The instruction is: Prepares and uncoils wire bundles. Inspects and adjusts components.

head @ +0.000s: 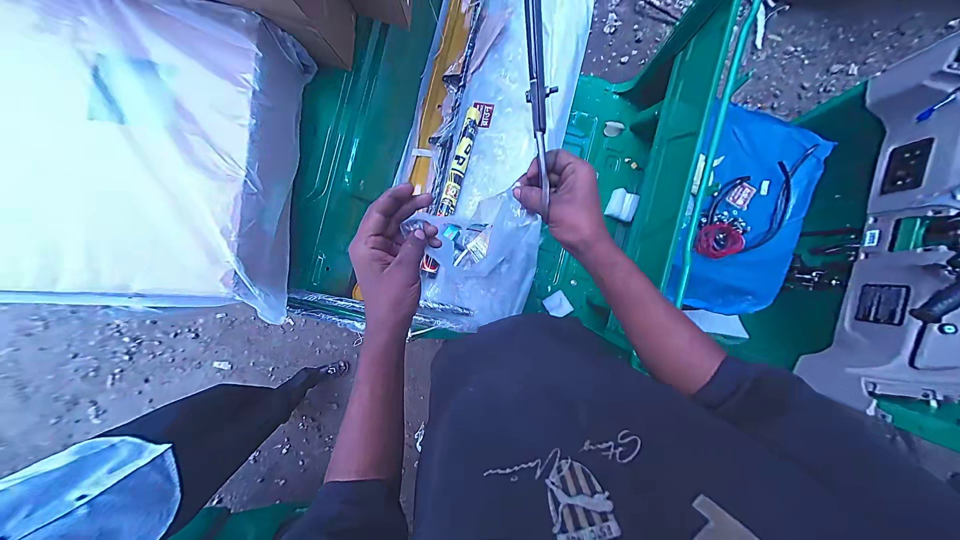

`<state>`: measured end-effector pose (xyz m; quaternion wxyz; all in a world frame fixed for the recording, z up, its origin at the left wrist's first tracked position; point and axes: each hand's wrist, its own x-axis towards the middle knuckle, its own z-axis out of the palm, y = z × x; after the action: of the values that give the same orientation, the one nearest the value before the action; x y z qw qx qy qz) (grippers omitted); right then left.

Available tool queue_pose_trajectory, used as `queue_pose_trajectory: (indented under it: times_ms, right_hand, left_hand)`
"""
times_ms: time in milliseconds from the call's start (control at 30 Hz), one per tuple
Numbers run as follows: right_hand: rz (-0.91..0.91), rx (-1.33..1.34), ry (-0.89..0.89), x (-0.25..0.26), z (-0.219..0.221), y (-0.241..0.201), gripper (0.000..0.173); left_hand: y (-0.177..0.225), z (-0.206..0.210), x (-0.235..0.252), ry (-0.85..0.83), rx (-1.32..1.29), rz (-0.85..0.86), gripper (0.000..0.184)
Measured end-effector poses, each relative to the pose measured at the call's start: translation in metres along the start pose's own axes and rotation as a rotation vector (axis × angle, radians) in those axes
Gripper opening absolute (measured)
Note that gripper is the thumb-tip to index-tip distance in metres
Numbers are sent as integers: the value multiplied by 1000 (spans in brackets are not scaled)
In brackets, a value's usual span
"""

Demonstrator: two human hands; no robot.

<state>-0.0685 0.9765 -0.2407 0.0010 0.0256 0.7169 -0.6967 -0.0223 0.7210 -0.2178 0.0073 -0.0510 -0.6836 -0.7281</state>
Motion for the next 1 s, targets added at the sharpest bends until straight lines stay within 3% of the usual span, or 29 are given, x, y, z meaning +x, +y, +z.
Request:
queue_pose_trajectory:
  times_ms: [200,467,800,1000]
  right_hand:
    - [-57,-12,21,1,-6,-4,23]
    - [-44,-38,-4,20,-3,2,24]
    - [61,-98,-45,-5,-8,32,23]
    - [35,-77,-27,-8,-8,21,22]
  left_hand:
    - [0,-6,-3,-76,109,40,47]
    - [-14,-1,-15,-64,62,48,43]
    - [-41,4,-49,-50,119,13,38]
    - [-38,3,-50,-56,190,109,33]
